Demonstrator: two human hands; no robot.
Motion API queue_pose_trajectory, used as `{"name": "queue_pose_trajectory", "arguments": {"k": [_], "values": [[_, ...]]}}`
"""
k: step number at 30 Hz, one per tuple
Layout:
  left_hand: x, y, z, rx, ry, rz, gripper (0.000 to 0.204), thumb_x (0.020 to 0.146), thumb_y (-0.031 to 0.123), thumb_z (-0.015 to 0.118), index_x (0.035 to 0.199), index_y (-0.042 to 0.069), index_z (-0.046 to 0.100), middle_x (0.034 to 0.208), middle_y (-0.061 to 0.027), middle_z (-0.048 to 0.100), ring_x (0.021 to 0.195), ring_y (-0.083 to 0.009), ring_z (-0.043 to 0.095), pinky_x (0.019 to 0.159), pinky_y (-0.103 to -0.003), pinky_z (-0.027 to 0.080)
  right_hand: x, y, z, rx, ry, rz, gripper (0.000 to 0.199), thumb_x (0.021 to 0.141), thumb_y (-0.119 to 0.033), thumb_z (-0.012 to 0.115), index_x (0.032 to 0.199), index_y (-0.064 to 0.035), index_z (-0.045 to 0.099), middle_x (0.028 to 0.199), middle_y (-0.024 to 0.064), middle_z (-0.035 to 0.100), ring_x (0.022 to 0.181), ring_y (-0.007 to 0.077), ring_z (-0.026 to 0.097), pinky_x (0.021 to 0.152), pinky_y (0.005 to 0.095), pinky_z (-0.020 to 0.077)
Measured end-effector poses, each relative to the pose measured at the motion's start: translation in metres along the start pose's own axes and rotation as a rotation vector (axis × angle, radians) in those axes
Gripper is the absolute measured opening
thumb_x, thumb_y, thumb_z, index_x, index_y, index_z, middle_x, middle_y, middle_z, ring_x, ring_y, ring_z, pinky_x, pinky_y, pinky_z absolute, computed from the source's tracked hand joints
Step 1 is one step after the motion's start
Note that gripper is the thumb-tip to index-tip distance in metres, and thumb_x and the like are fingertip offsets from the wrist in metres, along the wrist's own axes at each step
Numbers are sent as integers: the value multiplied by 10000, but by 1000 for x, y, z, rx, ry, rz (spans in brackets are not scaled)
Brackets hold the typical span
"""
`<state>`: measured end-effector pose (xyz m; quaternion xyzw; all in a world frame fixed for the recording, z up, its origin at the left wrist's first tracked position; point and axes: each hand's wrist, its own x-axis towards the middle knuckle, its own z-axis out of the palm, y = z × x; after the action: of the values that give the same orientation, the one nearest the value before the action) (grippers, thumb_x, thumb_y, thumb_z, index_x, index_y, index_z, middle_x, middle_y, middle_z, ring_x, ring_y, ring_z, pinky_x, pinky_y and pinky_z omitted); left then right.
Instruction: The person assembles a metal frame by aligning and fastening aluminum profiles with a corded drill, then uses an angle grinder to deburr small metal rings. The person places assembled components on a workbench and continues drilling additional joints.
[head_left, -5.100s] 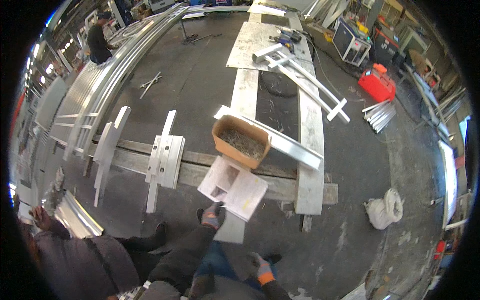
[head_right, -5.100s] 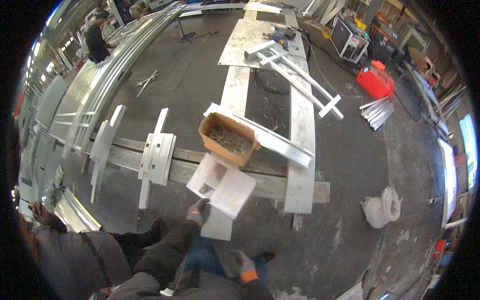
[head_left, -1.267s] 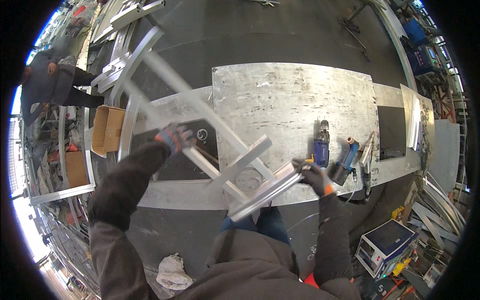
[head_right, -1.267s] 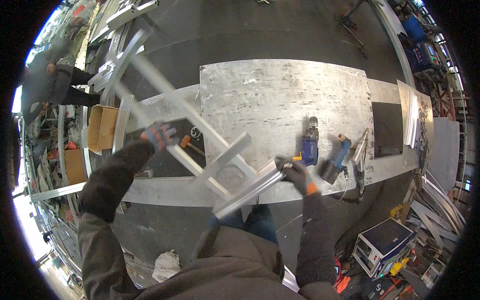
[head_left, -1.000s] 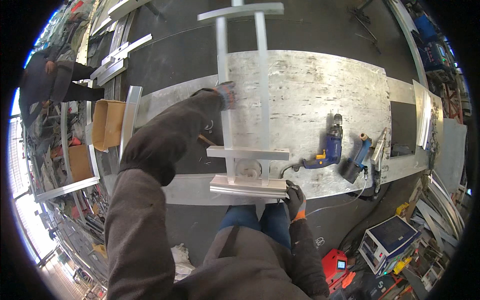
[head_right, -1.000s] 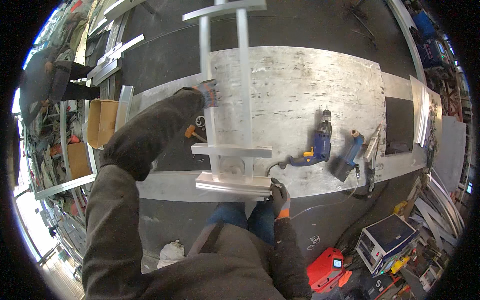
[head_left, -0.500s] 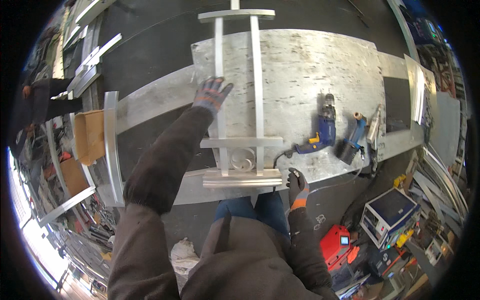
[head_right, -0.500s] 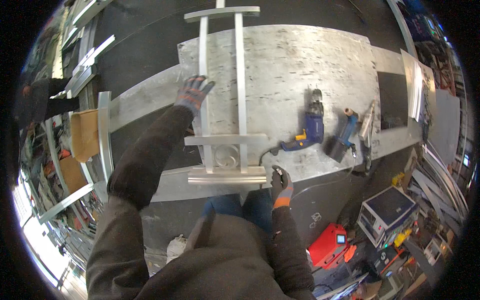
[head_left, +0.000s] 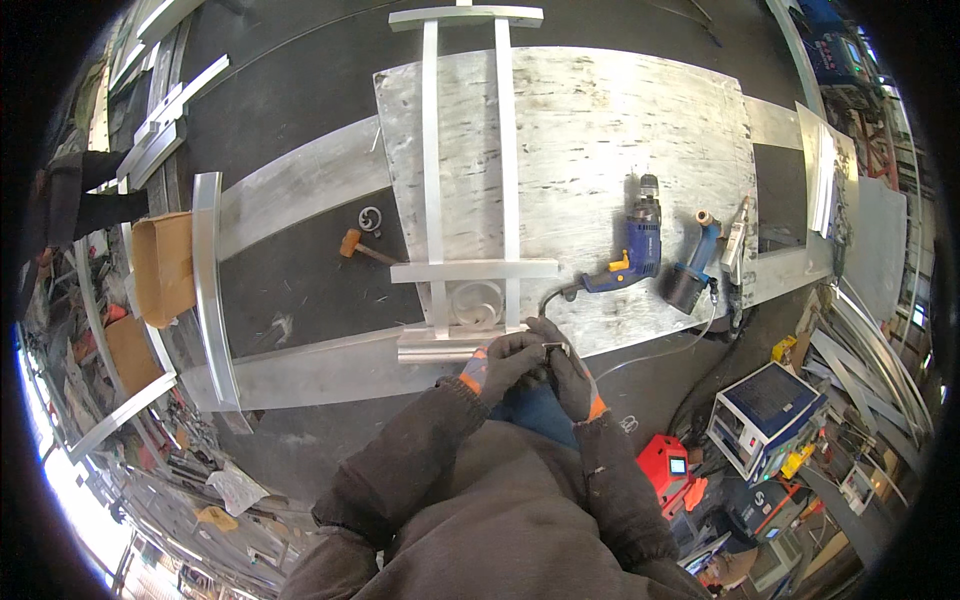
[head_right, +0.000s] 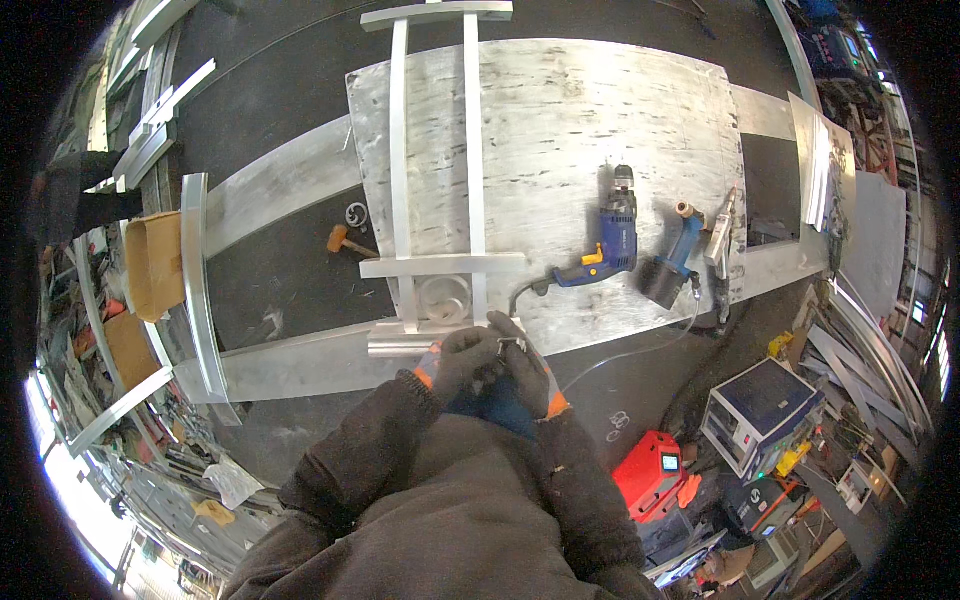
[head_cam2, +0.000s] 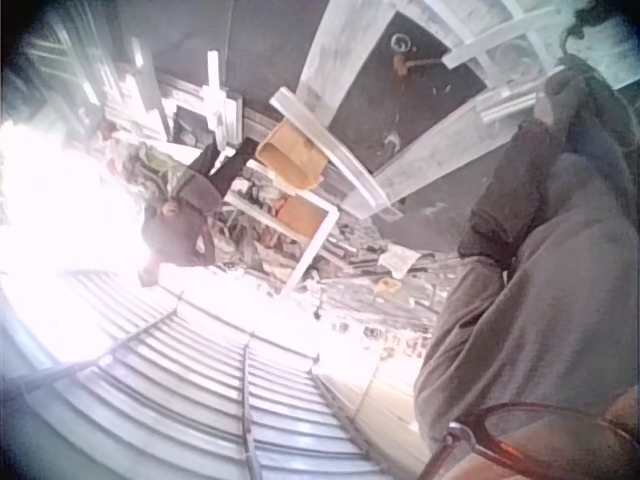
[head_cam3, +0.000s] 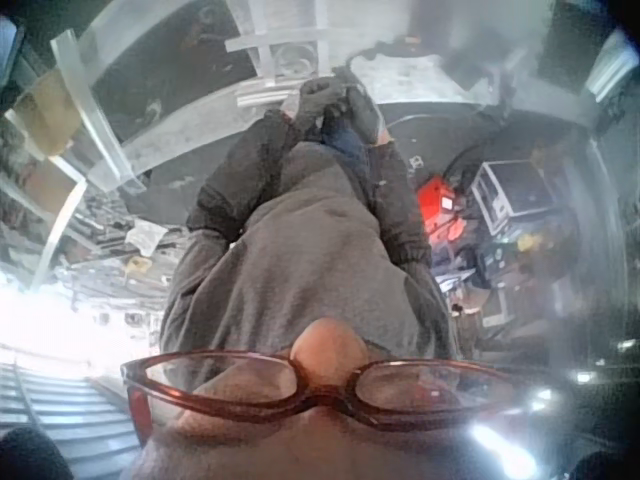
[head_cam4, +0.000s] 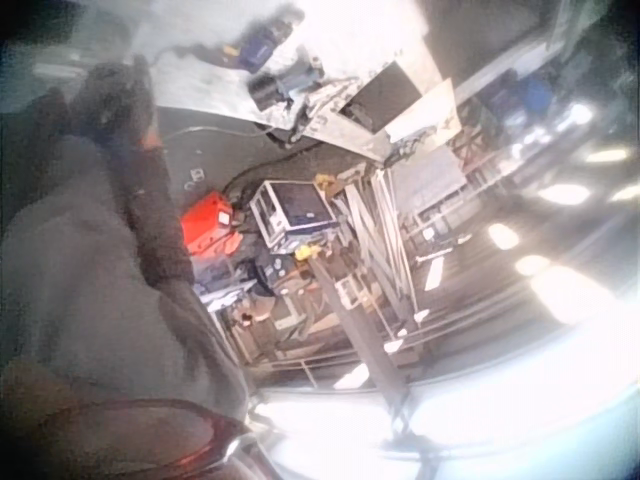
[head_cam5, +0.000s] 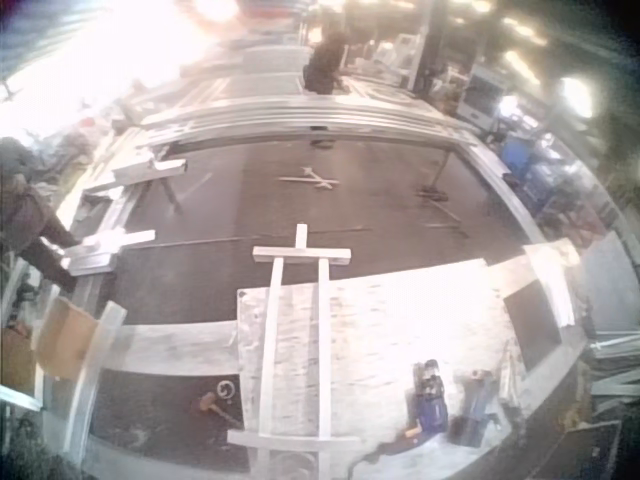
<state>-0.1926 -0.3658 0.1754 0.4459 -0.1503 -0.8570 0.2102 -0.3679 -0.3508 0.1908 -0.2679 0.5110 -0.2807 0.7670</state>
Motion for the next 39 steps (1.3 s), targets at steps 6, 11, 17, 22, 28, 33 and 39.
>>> {"name": "queue_pose_trajectory", "arguments": {"k": [6,11,17,22,28,33,39], "values": [[-18,-6,9,539,308,415,329,899,148,727,1182,26,613,1038,-104,672,922,-210,660,808,-357,538,-19,-1,-14,159,136,-27,415,1032,-212,479,1385,5,497,1238,131,602,1104,199,600,958,354,486],[-18,-10,8,623,238,393,325,897,146,718,1180,29,608,1074,-149,668,1003,-274,667,854,-372,538,-20,11,-20,23,256,64,281,963,-159,623,1199,-8,641,1039,86,671,937,136,624,810,294,516],[-14,-30,-4,686,149,424,379,895,134,705,1238,28,583,1064,-156,669,994,-302,666,866,-395,535,-13,28,-25,-267,209,89,264,933,-132,670,1173,-25,646,994,38,667,865,102,594,770,258,497],[-3,-54,-21,971,316,394,465,886,223,699,1298,59,559,1173,-152,619,1094,-306,602,941,-436,488,-4,32,-33,-458,39,99,322,933,-93,642,1250,-50,618,902,18,641,788,91,581,685,251,490],[20,-67,-62,1863,383,238,479,841,179,611,1318,159,578,1320,-116,514,1245,-322,494,1030,-469,400,35,38,-39,-175,232,209,361,913,-77,650,1256,2,566,873,89,631,815,176,680,678,287,596],[9,-82,-87,1788,376,163,486,843,185,612,1327,165,571,1338,-128,521,1258,-334,492,1031,-488,399,56,50,-32,-34,326,185,301,916,-73,631,1163,-2,475,1006,152,589,832,233,694,713,331,627],[1,-70,-94,1561,446,179,472,868,306,652,1310,160,574,1332,-147,548,1249,-359,515,1040,-489,404,82,85,-10,-205,421,162,248,933,-88,607,1134,-38,472,975,110,625,851,179,677,619,319,586]]}}
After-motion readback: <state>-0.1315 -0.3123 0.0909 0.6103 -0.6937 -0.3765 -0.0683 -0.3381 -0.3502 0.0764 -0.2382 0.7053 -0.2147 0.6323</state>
